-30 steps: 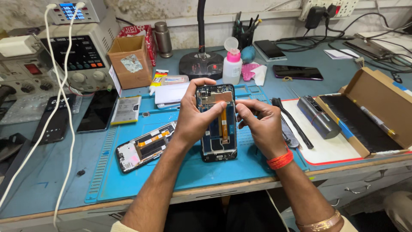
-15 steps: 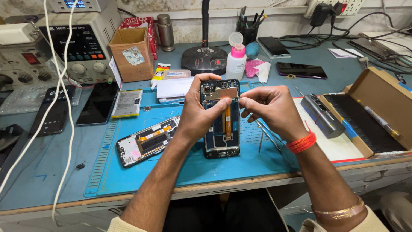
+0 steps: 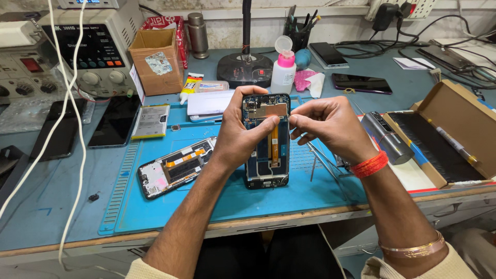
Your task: The person repairs a disassembled smartphone at a workbench. They use a screwdriver on the phone's internal components, manipulate small flex cables and connectors by hand, lift and reposition the phone chassis, and work on a second disassembled phone lying beside it on the mat.
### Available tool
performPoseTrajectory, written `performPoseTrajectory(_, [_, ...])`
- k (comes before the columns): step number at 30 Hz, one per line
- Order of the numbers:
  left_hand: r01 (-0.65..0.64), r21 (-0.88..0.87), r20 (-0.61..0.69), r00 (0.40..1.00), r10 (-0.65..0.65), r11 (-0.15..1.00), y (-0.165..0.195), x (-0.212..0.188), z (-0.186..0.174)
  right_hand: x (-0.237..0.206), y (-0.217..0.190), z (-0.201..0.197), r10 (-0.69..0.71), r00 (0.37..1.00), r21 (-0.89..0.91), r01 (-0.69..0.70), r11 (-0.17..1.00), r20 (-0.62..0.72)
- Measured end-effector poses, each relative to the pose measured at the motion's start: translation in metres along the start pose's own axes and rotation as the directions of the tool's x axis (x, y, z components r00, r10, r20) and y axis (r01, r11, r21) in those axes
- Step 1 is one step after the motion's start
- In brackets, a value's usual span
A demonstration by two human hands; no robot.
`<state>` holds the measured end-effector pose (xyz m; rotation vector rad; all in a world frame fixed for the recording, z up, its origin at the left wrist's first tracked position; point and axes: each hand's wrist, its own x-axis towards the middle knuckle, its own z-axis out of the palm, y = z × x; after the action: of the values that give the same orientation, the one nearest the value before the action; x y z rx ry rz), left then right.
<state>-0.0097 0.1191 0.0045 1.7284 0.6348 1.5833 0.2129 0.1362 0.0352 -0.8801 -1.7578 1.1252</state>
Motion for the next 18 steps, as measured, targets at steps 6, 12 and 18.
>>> performPoseTrajectory(6, [0.003,0.002,-0.003,1.000,-0.003,1.000,0.001,-0.001,-0.002,0.005,0.004,0.004,0.011,1.000,-0.014,-0.011,1.000,-0.009])
performPoseTrajectory(12, [-0.001,-0.008,-0.013,1.000,0.001,1.000,0.001,-0.001,-0.001,0.000,0.007,0.008,0.038,0.999,0.106,-0.036,0.994,-0.018])
performPoseTrajectory(18, [-0.023,-0.006,-0.008,1.000,0.023,1.000,-0.001,-0.001,-0.002,-0.005,0.009,0.012,0.050,0.998,0.081,-0.047,0.996,-0.035])
